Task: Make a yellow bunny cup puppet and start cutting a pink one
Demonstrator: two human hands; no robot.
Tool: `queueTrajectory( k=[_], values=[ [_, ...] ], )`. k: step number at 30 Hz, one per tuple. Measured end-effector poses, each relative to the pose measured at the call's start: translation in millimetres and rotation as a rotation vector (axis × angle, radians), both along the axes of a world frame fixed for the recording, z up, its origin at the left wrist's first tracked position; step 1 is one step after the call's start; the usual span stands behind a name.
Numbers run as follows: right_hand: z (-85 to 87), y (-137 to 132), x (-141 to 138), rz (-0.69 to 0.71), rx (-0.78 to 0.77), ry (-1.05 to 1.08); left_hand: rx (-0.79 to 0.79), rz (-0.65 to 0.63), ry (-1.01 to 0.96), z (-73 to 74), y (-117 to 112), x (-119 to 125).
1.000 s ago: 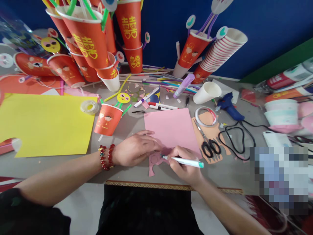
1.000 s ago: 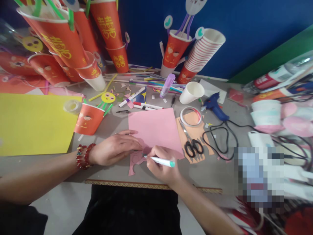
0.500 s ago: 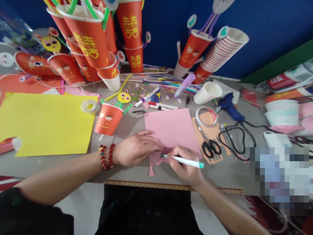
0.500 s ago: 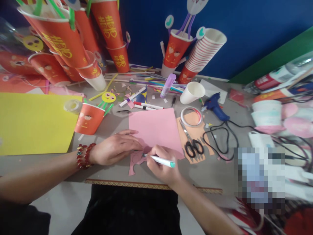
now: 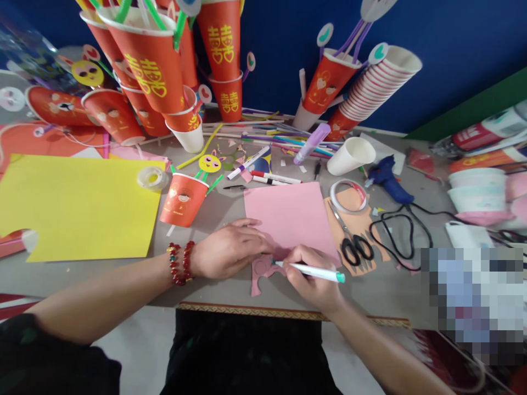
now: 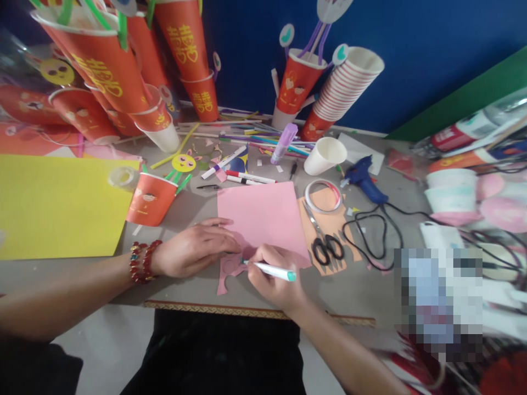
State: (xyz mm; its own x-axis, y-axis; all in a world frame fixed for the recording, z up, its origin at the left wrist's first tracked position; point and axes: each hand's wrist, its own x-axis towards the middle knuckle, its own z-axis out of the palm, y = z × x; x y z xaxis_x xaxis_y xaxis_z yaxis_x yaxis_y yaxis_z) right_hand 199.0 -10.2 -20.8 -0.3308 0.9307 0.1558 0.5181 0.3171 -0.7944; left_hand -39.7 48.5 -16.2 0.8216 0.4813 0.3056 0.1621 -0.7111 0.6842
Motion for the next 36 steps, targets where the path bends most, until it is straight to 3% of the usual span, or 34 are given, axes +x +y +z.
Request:
queueTrajectory(
  k=[36],
  values=[
    [2.6,1.9,-2.3,-0.002,-0.012,-0.004,-0.007,-0.003,0.01,0.1,0.3,-0.2]
  ],
)
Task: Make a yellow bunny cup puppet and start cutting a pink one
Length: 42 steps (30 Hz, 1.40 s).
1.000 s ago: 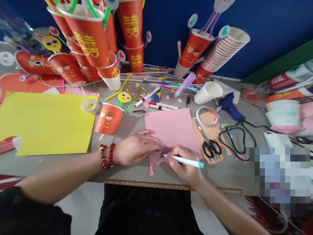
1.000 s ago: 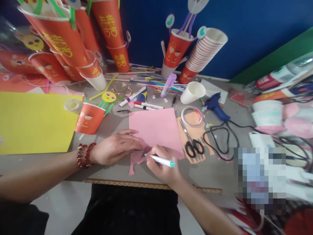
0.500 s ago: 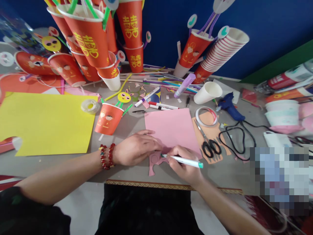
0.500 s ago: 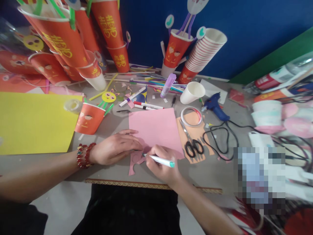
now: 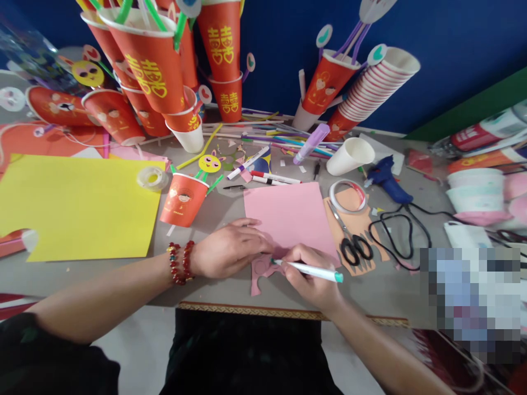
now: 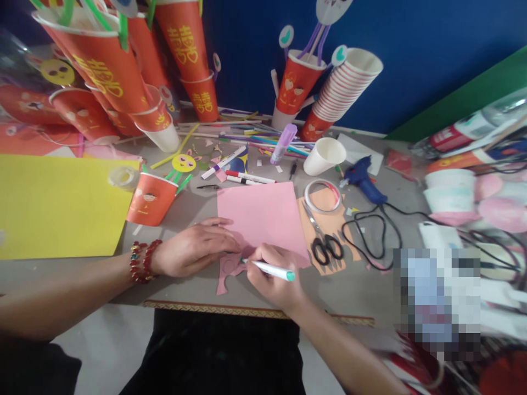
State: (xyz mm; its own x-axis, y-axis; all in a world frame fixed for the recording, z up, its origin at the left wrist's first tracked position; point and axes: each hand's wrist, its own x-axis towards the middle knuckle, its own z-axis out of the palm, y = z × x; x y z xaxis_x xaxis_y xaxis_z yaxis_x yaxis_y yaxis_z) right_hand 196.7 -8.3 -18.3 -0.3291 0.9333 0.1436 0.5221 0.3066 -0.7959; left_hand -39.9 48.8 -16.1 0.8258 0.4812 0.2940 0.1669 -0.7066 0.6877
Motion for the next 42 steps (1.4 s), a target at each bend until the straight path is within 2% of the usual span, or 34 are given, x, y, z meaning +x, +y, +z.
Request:
queueTrajectory(
  k=[30,36,42],
  values=[
    [0.1,-0.2,0.6,0.016,0.009,0.026,0.009,0.0,0.003,0.3,0.3,-0.3],
    [-0.8,-2.0,3.2,-0.042,0.01,0.102,0.0,0.003,0.001,-0.1,0.1,-0.1],
    [-0.1,-1.1,2.6,0.001,-0.005,0.053,0.0,0.001,-0.017,-0.4,-0.2,-0.4]
  ],
)
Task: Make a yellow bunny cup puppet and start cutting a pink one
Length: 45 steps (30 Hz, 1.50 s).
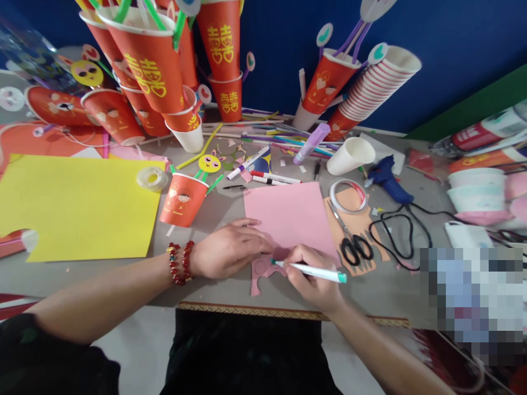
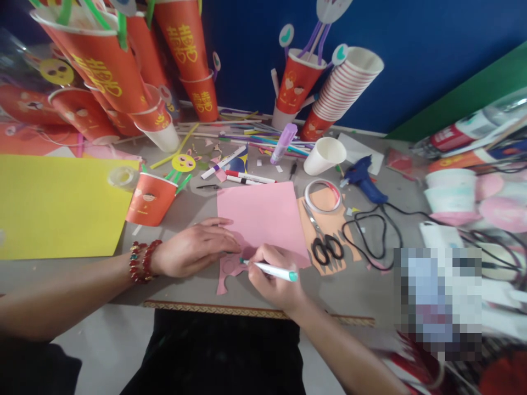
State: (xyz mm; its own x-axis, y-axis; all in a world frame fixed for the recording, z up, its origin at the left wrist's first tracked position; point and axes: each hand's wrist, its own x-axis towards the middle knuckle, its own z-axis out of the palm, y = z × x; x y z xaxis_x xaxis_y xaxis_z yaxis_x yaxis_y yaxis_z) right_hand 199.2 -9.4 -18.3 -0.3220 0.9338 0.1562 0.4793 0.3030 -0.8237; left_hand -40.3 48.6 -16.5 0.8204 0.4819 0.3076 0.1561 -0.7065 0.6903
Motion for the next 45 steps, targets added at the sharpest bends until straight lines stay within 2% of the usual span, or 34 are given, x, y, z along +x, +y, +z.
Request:
queueTrajectory(
  k=[14,27,33,39,45],
  values=[
    [-1.7,-0.6,0.6,0.023,0.003,-0.029,-0.003,-0.003,0.004,1.1,0.5,0.4],
    [-0.9,-1.5,0.3,-0.041,0.017,-0.022,0.002,0.007,0.007,0.2,0.0,0.4],
    [-2.2,-0.3,0.7,-0.018,0.018,-0.042,-0.005,0.006,0.009,0.5,-0.1,0.4],
    [-2.7,0.5,0.1,-0.013,0.017,-0.025,-0.012,0.001,0.013,-0.5,-0.2,0.0],
    [-4.6,-2.3,3.2,-0.097,-0.019,0.104,-0.008,0.003,0.01,-0.4,-0.5,0.0]
  ],
)
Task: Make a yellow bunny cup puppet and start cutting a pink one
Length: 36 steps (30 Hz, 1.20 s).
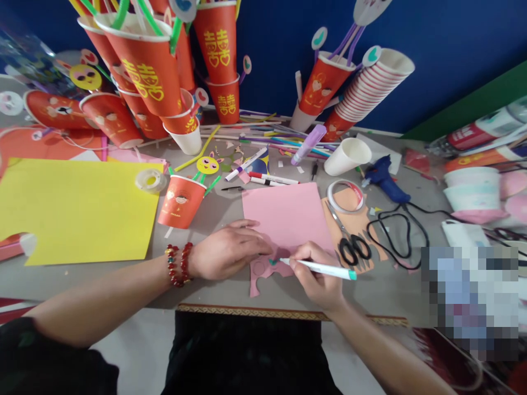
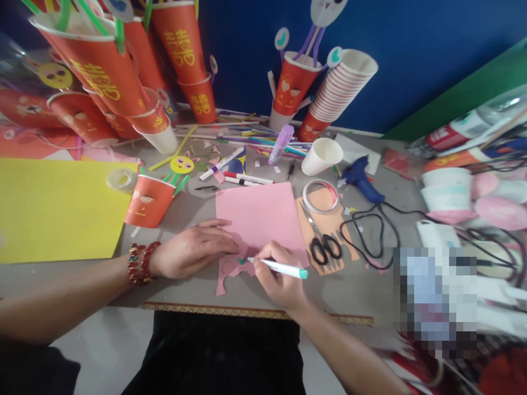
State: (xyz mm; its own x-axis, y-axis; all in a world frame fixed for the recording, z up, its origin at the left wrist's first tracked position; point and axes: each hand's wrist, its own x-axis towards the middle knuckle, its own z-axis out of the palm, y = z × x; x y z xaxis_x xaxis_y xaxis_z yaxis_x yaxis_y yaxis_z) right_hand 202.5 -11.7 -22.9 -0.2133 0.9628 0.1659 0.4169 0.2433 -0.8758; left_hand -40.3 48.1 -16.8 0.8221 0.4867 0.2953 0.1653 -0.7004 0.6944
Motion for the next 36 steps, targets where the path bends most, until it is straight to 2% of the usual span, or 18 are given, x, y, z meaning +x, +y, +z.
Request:
queueTrajectory(
  k=[8,12,15,21,24,27,31,36],
  values=[
    [-3.7,-1,0,-0.057,-0.125,0.073,-0.013,0.008,-0.037,-1.8,0,-1],
    [0.9,1,-3,-0.099,-0.183,0.136,-0.048,0.134,-0.111,-4.6,2,-6],
    [5.0,3,-4,-0.123,-0.184,0.193,-0.154,0.249,-0.082,-5.0,3,-9],
    [5.3,1,-1,-0.154,-0.12,0.266,-0.223,0.335,0.01,-2.1,3,-6],
    [0.8,-5,2,-0.186,-0.001,0.283,-0.287,0.357,-0.009,0.2,0,-5],
    [-3.3,-10,2,-0.211,0.106,0.288,-0.329,0.438,-0.066,0.5,-3,-4],
    [-2.1,-7,3,-0.242,0.073,0.317,-0.252,0.536,-0.149,-2.2,-3,-3],
    [14.5,12,1,-0.159,-0.08,0.408,-0.132,0.484,-0.131,2.7,0,0]
  ],
)
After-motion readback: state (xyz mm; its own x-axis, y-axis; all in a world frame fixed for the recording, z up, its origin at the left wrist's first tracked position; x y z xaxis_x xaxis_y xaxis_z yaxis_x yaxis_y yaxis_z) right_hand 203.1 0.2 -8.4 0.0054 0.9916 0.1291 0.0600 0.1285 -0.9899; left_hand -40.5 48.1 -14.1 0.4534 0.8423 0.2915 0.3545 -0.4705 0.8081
